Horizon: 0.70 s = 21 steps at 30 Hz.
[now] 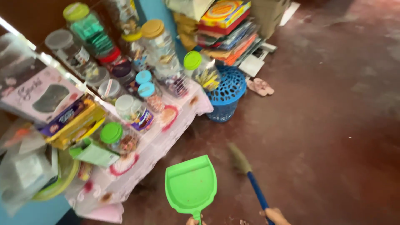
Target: Sweeping the floor using a broom and a dustpan to collect dust.
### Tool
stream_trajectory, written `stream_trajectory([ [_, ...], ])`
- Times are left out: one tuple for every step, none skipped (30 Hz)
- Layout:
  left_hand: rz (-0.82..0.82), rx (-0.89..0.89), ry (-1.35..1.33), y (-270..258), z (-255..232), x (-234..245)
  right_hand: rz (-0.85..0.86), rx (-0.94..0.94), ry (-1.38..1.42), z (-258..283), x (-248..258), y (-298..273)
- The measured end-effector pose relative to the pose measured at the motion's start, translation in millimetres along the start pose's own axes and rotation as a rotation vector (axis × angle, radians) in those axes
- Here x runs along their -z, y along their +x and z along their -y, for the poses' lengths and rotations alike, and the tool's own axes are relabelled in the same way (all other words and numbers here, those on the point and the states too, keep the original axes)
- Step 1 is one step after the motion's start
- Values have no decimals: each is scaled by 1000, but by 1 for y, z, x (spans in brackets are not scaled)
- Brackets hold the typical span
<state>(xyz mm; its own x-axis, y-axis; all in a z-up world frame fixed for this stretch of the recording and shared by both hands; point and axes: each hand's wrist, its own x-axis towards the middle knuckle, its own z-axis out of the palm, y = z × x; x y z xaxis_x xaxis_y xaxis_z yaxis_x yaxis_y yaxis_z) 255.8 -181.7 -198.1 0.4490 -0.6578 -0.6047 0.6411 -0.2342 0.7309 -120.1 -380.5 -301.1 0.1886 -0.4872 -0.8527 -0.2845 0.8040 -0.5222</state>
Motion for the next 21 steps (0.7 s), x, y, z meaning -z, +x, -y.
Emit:
stream_trajectory([
  [27,0,16,-7,3,5,-12,10,10,32,-24,-36],
  [53,0,32,0,3,6,-25,20,19,67,-49,-69],
  [75,9,47,11,6,4,-38,20,27,98,-74,-105],
  [96,18,63,12,-10,11,-52,19,35,110,-92,-115],
  [111,29,76,10,-22,21,-63,14,39,118,-109,-126],
  [127,41,90,8,-33,31,-74,8,43,128,-126,-136],
  [128,51,90,-5,-36,25,-80,1,44,132,-131,-153],
  [59,-290,419,-19,-39,19,-63,-25,2,137,-136,-169],
  [-12,-649,743,-22,-49,9,-42,-40,-34,150,-142,-180],
  [-4,-653,744,-3,-50,14,-46,-35,-28,161,-146,-179],
  [58,-273,431,11,-45,20,5,-21,-55,168,-147,-179],
  [107,103,110,26,-41,27,56,-6,-81,176,-149,-178],
  [97,106,99,18,-42,22,59,-12,-95,182,-145,-176],
  [88,-45,171,9,-45,16,67,3,-129,190,-141,-173],
  [75,-201,252,4,-53,13,84,22,-158,198,-143,-167],
  [61,-204,250,-1,-56,1,96,20,-167,198,-135,-151],
  [14,-427,440,-7,-60,-6,90,3,-127,191,-131,-138],
  [-34,-649,631,-12,-65,-14,84,-13,-87,185,-126,-124],
  [-28,-646,637,-5,-65,-17,82,-17,-79,184,-113,-112],
  [-53,-588,502,1,-66,-20,52,-23,-9,183,-100,-100],
  [-79,-524,368,4,-63,-21,21,-33,59,177,-87,-90],
])
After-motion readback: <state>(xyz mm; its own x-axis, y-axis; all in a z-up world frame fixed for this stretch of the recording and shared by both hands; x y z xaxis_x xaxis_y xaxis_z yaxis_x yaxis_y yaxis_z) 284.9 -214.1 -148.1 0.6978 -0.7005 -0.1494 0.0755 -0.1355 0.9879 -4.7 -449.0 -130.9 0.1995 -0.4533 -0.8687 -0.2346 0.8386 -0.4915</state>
